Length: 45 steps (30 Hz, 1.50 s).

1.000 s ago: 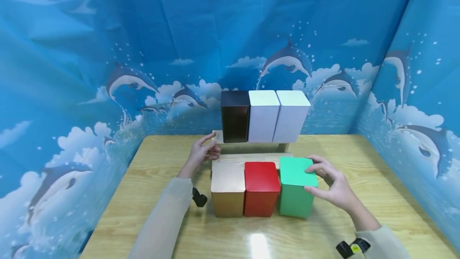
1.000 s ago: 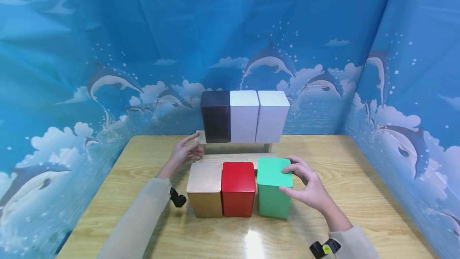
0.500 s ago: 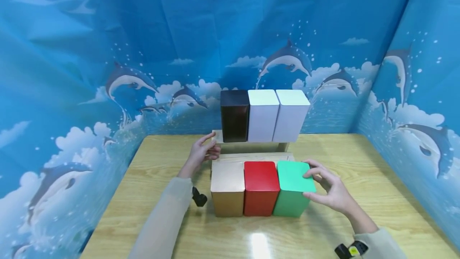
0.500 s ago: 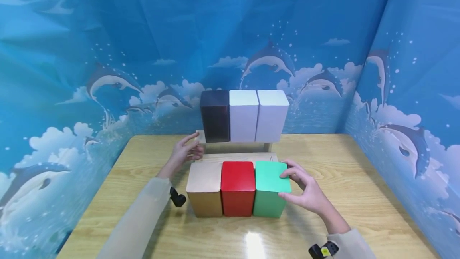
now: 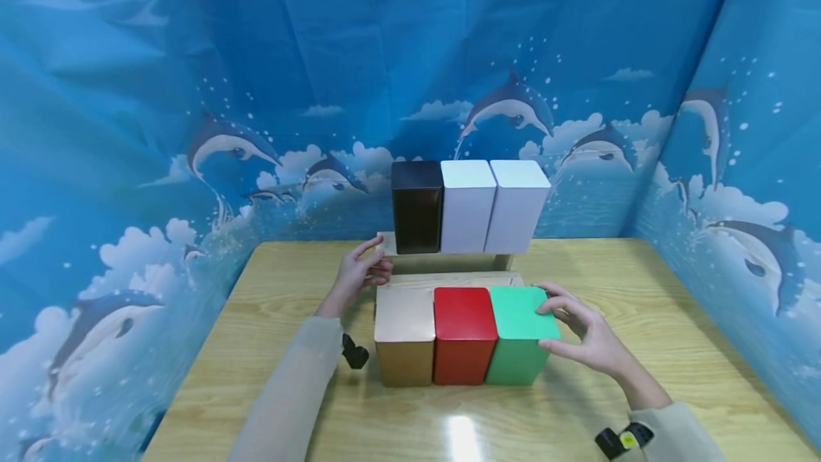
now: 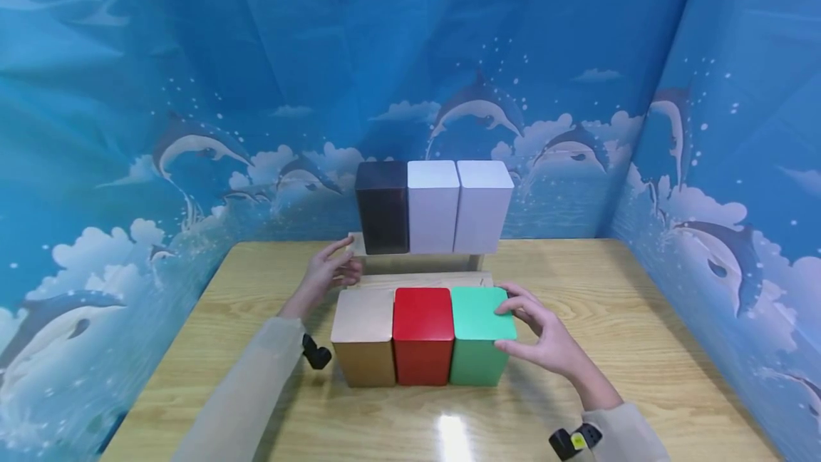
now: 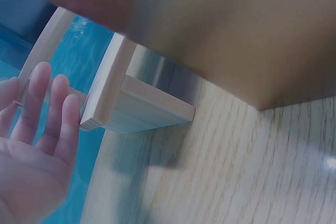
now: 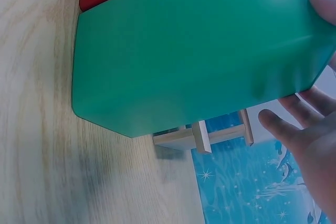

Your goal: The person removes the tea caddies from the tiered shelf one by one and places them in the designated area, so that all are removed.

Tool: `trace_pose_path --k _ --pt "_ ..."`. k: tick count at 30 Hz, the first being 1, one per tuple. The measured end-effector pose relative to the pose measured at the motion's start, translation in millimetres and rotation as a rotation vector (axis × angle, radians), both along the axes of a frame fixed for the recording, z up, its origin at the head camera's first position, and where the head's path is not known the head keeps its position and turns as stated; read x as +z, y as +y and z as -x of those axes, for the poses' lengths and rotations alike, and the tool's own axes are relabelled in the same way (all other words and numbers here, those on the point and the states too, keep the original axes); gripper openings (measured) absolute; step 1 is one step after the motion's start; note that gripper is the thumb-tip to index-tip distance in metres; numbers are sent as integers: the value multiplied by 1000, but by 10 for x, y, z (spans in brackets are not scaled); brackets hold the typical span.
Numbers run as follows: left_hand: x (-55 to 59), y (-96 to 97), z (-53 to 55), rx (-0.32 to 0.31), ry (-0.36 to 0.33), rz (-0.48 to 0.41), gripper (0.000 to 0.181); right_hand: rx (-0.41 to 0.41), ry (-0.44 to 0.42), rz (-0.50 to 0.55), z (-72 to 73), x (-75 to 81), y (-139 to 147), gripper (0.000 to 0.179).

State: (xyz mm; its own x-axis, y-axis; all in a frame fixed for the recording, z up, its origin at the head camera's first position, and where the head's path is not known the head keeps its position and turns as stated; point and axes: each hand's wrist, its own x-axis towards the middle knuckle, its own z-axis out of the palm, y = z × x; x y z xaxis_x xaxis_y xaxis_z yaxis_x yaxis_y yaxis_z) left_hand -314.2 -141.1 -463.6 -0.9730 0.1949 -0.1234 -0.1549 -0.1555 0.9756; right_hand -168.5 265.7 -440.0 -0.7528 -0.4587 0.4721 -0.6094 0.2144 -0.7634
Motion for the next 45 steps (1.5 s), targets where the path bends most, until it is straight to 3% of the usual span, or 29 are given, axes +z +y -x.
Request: trace_pose_path --k 5,10,16,29,39,45 --pt "-106 0 73 28 -2 -11 43 4 -1 -16 5 7 3 47" --pt "-144 15 82 64 8 -22 42 24 51 5 6 -6 -10 51" --pt "-132 35 68 86 14 -1 40 37 98 54 4 -49 -3 55" --pt "-69 57 57 83 -31 28 38 7 114 148 -8 -49 23 43" --pt "-30 73 79 107 -54 28 37 -130 1 107 -49 19 27 31" --pt "-17 66 107 110 -90 8 36 -193 2 63 -12 53 31 27"
